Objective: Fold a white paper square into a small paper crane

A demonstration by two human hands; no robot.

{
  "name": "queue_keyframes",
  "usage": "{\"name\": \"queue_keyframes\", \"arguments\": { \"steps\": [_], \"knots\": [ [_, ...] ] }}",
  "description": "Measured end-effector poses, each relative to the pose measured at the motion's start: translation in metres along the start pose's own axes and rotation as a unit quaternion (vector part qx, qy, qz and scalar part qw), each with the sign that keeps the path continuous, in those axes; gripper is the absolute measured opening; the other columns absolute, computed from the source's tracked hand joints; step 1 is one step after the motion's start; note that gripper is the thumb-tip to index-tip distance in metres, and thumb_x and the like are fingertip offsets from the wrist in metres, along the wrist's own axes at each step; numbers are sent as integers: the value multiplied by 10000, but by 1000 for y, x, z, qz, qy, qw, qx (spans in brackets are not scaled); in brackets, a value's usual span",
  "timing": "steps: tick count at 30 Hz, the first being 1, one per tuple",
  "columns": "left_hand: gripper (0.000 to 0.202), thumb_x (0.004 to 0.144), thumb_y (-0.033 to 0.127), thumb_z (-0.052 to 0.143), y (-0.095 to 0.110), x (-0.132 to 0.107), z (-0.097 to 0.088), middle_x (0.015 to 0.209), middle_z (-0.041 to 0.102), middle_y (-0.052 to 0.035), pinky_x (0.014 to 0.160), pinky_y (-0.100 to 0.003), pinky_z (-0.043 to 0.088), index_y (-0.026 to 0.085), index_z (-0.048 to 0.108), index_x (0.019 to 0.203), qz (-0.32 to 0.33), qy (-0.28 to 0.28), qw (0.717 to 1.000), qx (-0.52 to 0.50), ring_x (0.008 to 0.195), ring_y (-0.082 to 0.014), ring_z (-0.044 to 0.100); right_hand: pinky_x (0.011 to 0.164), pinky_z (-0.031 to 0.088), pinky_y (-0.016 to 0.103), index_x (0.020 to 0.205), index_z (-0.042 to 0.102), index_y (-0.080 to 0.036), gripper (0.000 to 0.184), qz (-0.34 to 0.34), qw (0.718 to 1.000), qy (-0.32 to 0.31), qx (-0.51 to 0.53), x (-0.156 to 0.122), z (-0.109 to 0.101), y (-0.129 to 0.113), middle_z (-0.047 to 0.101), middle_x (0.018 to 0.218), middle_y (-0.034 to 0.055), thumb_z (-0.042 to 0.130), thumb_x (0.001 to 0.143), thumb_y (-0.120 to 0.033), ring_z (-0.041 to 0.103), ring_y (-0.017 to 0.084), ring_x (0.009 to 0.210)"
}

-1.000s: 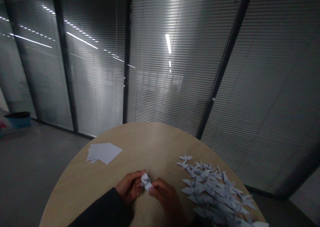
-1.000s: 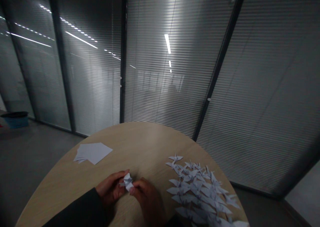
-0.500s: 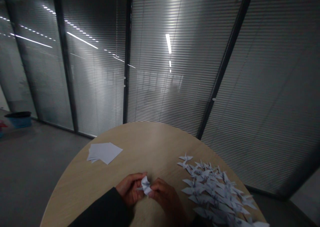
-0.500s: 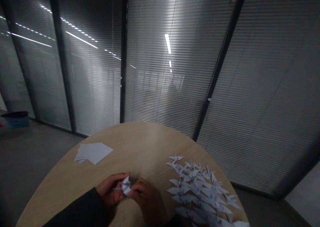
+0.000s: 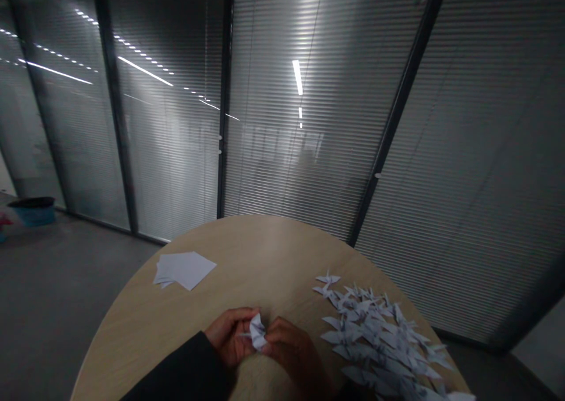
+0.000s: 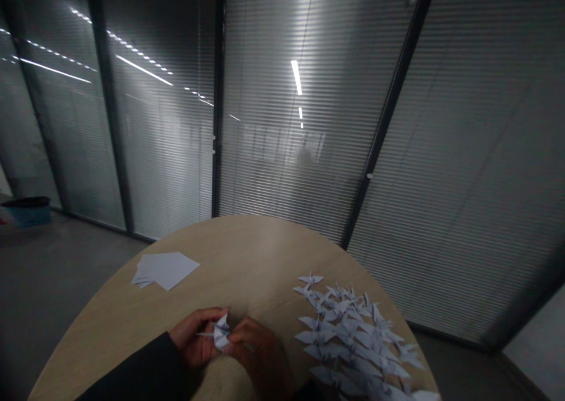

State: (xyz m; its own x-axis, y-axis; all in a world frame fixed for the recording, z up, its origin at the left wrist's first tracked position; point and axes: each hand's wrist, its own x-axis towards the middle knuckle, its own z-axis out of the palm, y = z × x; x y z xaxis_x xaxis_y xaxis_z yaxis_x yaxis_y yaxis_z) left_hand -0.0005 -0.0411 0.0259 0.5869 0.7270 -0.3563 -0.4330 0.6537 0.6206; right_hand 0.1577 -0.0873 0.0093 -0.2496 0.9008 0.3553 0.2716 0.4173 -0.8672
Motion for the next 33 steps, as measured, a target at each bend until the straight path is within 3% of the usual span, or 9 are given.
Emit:
{"name": "queue_keyframes", "arguments": {
  "steps": [5, 10, 16, 20, 27, 29, 33],
  "knots": [
    [265, 818, 123, 531, 2, -3, 5, 488, 636, -64, 471, -203, 481, 69, 626, 577, -25, 11, 999, -29, 412, -114, 582, 665, 421, 236, 677, 693, -226, 286, -4, 1000, 5, -6, 1, 0, 0, 597, 706, -2, 601, 796, -469, 558, 142, 692],
    [261, 869, 111, 511, 7, 0, 5, 488, 646, -44, 413, -144, 467, 73, 625, 638, 16, 40, 997, -70, 382, -82, 580, 627, 412, 233, 721, 682, -201, 357, 77, 996, 41, 6, 2, -4, -1, 612, 705, 3, 585, 771, -541, 575, 150, 683],
    [152, 874, 84, 530, 10, 1, 4, 600, 707, -69, 401, -123, 489, 69, 629, 760, 61, 70, 994, -50, 446, -92, 646, 697, 475, 285, 784, 655, -182, 478, 143, 978, 97, 118, 3, -10, 8, 657, 679, 31, 579, 724, -650, 624, 190, 711],
    [91, 852, 75, 569, 8, -1, 8, 616, 717, -75, 408, -138, 510, 82, 624, 780, 74, 82, 993, -32, 491, -122, 679, 700, 501, 306, 719, 638, -169, 519, 165, 958, 141, 189, 5, -8, 16, 625, 655, 30, 631, 646, -683, 610, 183, 679],
    [101, 847, 26, 552, 8, -3, 9, 655, 737, -94, 450, -146, 537, 58, 640, 811, 78, 66, 994, -27, 527, -129, 697, 686, 500, 296, 664, 617, -181, 455, 168, 922, 188, 294, 4, -3, 17, 591, 655, 14, 688, 629, -629, 572, 166, 660],
    [124, 851, 11, 535, 8, -3, 8, 647, 736, -98, 444, -144, 534, 48, 647, 813, 75, 52, 995, -29, 527, -130, 698, 670, 496, 299, 638, 608, -186, 448, 160, 924, 190, 290, 3, -2, 20, 589, 644, 17, 675, 640, -629, 569, 170, 648],
    [143, 846, 1, 536, 6, -2, 8, 600, 723, -86, 419, -136, 517, 42, 658, 783, 73, 54, 995, -38, 497, -125, 687, 644, 478, 298, 620, 598, -202, 389, 133, 959, 173, 182, 4, -4, 24, 604, 633, 18, 649, 682, -583, 561, 177, 624]
  ]
}}
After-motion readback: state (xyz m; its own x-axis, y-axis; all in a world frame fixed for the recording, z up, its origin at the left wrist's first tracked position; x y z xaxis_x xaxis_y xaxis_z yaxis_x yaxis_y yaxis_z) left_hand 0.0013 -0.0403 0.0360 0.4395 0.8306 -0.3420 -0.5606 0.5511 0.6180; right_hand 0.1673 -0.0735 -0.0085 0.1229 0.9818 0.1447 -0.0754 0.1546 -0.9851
